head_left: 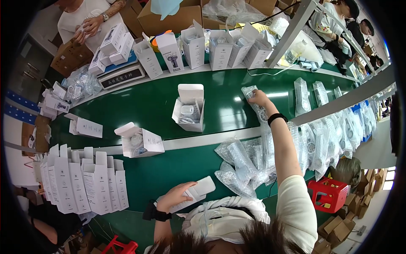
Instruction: Packaging small electronic or industrial components into white boxes on an assembly line.
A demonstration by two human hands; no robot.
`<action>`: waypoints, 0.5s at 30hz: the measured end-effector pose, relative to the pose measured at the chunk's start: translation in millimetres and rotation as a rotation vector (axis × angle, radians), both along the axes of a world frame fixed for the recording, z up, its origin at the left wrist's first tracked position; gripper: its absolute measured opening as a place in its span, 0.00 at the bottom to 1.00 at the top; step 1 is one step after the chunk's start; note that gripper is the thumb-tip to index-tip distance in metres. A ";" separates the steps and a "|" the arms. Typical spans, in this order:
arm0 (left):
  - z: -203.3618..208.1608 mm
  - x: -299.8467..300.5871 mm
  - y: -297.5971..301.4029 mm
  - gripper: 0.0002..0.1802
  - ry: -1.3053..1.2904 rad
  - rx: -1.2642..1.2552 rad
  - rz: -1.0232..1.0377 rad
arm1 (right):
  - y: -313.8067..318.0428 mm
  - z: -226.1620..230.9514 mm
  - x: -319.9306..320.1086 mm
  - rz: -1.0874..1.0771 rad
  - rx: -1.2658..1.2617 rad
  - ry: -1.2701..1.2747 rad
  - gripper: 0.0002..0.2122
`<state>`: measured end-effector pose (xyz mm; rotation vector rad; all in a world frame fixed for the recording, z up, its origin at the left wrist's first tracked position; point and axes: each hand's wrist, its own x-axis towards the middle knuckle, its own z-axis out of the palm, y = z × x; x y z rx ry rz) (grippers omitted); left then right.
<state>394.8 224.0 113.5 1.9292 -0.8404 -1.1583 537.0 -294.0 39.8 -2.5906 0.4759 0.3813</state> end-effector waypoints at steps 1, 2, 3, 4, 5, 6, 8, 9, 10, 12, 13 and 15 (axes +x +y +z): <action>8.5 6.3 -1.2 0.42 0.092 -0.020 0.061 | 8.4 2.4 1.2 0.001 0.002 -0.003 0.32; 18.4 10.3 -2.5 0.42 0.089 -0.018 0.060 | 15.6 5.9 1.1 -0.015 0.042 -0.062 0.30; 30.3 13.8 -3.4 0.41 0.037 -0.199 0.240 | 21.5 10.3 -0.7 -0.033 0.082 -0.122 0.28; 40.6 14.7 -6.8 0.40 -0.017 -0.381 0.428 | 28.4 17.0 -2.2 -0.042 0.121 -0.180 0.27; 42.4 14.0 -10.5 0.40 -0.020 -0.383 0.431 | 33.7 24.4 -5.9 -0.038 0.120 -0.182 0.27; 42.8 11.8 -13.7 0.41 -0.167 -0.443 0.497 | 41.9 35.6 -8.7 -0.143 0.435 -0.298 0.25; 44.6 7.9 -25.1 0.42 -0.463 -0.559 0.618 | 54.5 59.3 -19.3 -0.361 1.068 -0.515 0.22; 49.4 9.4 -34.8 0.42 -0.469 -0.557 0.623 | 63.4 77.9 -24.7 -0.355 1.072 -0.514 0.22; 53.3 11.4 -46.2 0.41 -0.561 -0.462 0.593 | 74.4 98.3 -31.0 -0.409 1.238 -0.625 0.22; 52.5 8.9 -62.2 0.40 -0.646 -0.355 0.570 | 104.2 142.7 -51.8 -0.464 1.408 -0.721 0.21; 44.5 6.4 -67.5 0.40 -0.667 -0.360 0.594 | 127.8 168.7 -68.0 -0.484 1.472 -0.848 0.21; 35.0 0.6 -79.2 0.40 -0.681 -0.372 0.611 | 163.7 188.9 -99.6 -0.510 1.523 -0.982 0.20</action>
